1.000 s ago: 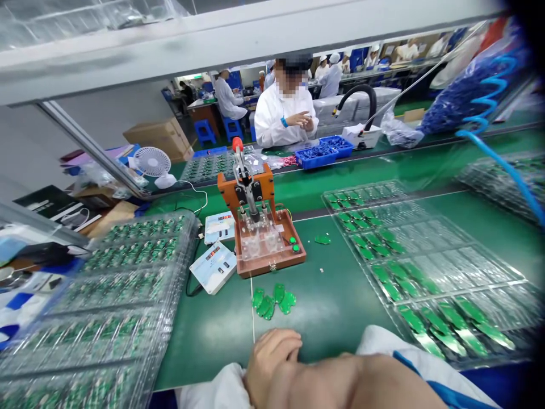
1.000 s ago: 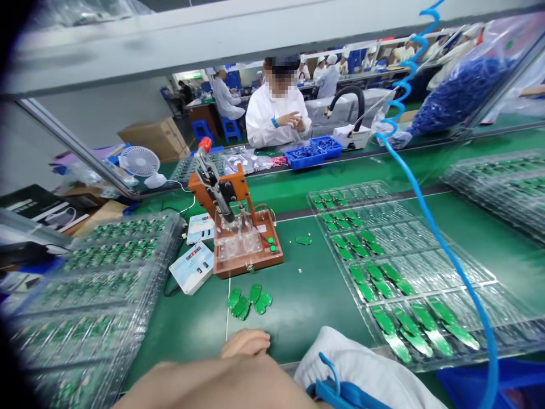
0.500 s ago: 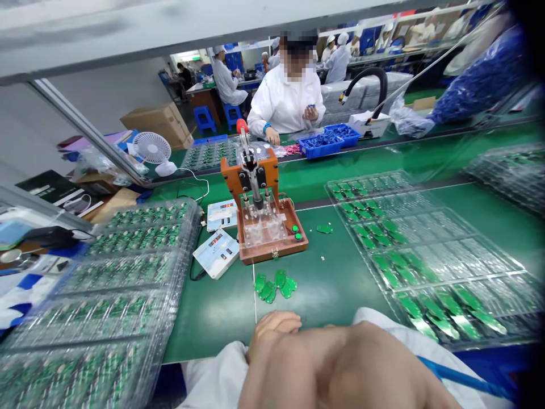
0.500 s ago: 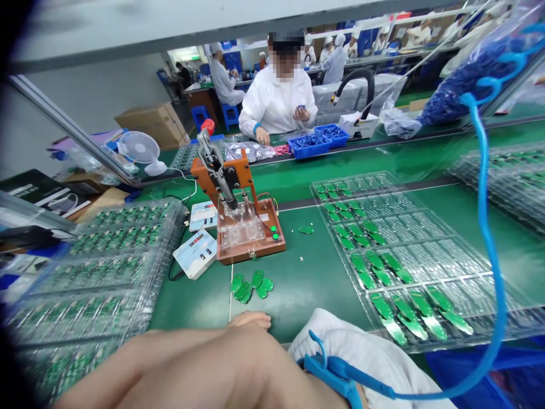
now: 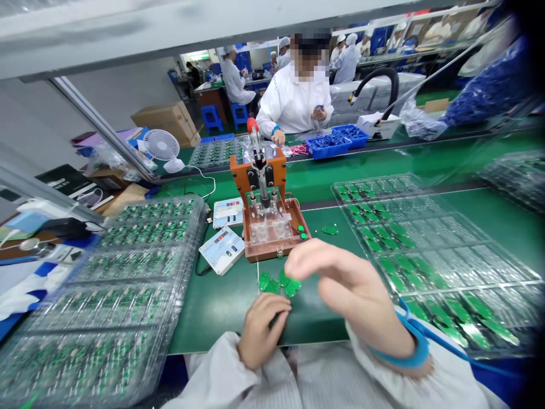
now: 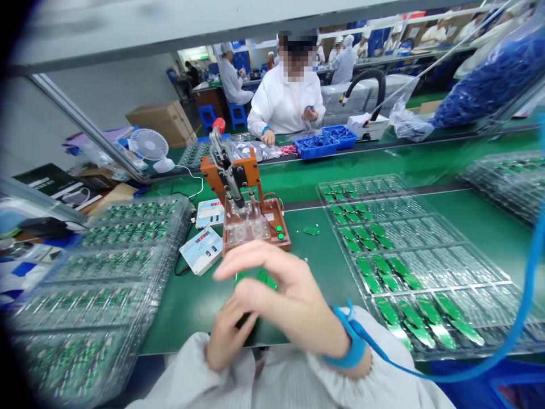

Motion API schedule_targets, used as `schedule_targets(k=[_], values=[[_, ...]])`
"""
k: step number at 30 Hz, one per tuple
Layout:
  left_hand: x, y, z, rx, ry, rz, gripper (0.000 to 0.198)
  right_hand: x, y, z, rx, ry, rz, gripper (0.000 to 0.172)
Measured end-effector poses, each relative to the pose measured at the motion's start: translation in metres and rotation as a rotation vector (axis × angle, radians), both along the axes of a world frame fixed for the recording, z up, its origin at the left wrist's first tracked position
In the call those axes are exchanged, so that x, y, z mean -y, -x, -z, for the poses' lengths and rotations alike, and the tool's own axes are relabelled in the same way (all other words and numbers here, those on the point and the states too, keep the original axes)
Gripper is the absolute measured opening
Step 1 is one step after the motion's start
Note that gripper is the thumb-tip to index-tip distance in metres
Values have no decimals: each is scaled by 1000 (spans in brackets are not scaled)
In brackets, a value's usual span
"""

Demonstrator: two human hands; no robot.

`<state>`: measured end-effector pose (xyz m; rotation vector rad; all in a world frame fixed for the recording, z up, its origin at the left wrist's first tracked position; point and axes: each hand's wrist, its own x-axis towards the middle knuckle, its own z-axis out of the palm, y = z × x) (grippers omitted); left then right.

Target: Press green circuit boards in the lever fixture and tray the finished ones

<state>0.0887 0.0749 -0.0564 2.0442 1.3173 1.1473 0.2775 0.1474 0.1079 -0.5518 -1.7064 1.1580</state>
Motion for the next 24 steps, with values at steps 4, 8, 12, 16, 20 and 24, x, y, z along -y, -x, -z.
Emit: schedule_targets(k=[4,8,12,16,20,24], values=[[-23,42,-14,-120,-1,-33,11,-36,-4,61,284,68,61,13],[-45,71,-12,-251,38,24,13,-39,-2,130,600,-21,92,11],[-57,77,-10,-332,66,119,22,-28,4,157,687,-103,154,19],[-61,76,-10,-371,86,137,25,-22,8,159,722,-122,179,29],[-62,77,-7,-378,82,144,22,-21,10,162,771,-140,176,32],[-61,76,-5,-358,37,139,19,-21,10,162,761,-125,163,31]])
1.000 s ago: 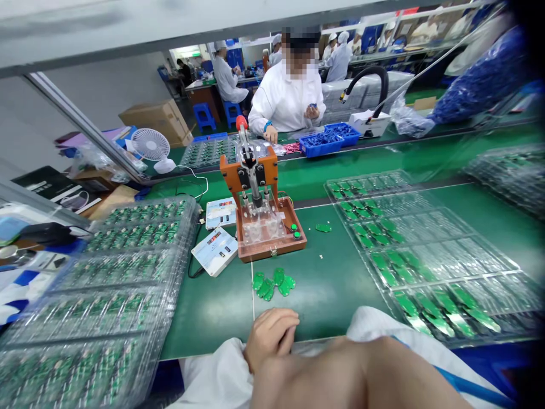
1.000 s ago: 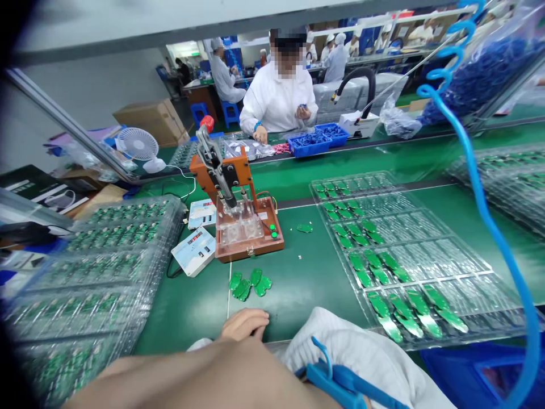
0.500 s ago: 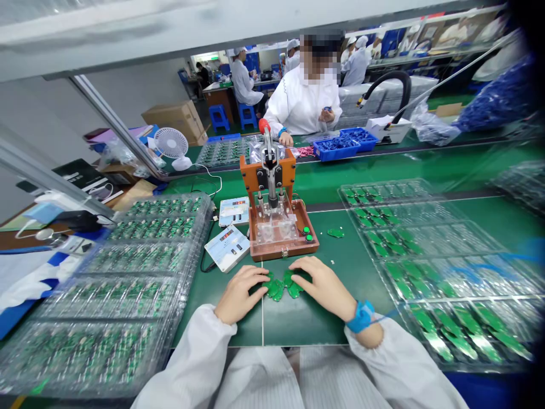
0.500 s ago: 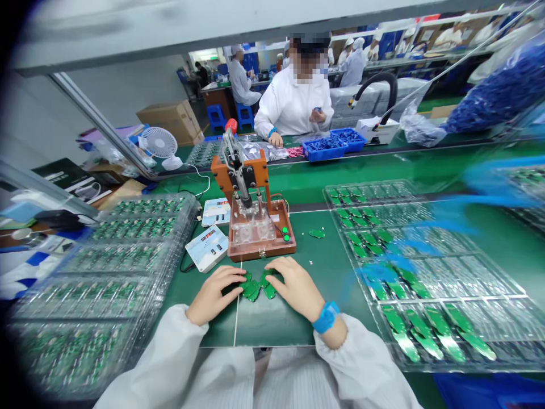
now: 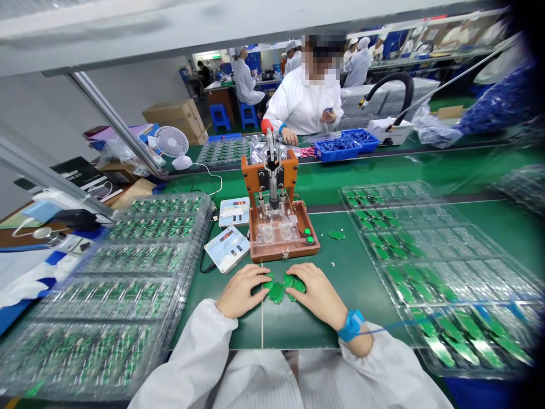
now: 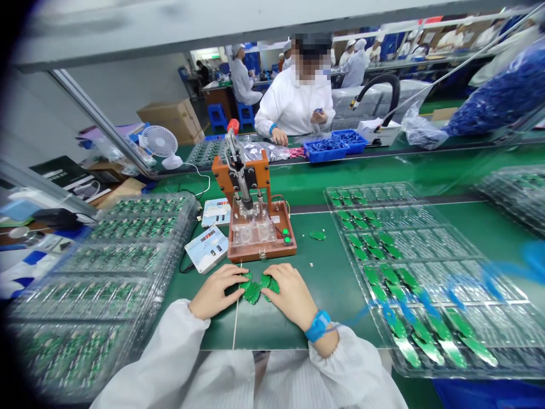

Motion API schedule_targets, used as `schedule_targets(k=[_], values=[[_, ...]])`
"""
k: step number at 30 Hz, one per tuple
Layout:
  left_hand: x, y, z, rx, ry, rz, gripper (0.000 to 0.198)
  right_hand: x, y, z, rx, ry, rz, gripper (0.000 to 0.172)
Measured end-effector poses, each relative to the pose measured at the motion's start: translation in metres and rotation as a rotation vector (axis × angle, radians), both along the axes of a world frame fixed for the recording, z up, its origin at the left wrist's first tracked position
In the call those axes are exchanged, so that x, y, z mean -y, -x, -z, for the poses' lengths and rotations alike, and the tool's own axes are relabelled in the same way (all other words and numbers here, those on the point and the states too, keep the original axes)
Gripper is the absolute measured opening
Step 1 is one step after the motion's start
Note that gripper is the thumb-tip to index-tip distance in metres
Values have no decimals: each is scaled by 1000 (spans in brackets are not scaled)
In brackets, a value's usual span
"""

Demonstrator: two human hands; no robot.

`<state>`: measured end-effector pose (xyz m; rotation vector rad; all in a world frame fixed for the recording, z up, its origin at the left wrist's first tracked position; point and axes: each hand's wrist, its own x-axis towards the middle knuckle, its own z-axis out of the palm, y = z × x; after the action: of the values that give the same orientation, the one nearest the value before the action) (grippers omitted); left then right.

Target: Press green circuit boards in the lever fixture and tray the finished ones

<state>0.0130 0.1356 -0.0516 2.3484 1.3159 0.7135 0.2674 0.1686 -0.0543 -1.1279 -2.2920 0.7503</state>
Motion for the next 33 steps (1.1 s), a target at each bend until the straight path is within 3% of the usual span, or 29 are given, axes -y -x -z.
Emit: schedule_targets(k=[3,6,9,12,15,18,33], values=[[2,1,-8,47,-57,-15,18,-4,-9,-9,-44,-10,-10,32],[-5,6,-26,122,-133,-47,17,-23,-20,-27,-144,-72,-16,28],[-29,10,-45,155,-230,-118,15,-59,-22,-43,-207,-164,-25,25],[-62,10,-55,134,-298,-187,13,-97,-13,-51,-218,-213,-58,26],[-87,6,-53,70,-282,-196,15,-121,0,-49,-195,-230,-108,29],[-96,3,-48,39,-257,-188,15,-129,6,-44,-166,-240,-147,30],[-92,-4,-44,42,-286,-167,9,-131,2,-30,-117,-286,-170,25]])
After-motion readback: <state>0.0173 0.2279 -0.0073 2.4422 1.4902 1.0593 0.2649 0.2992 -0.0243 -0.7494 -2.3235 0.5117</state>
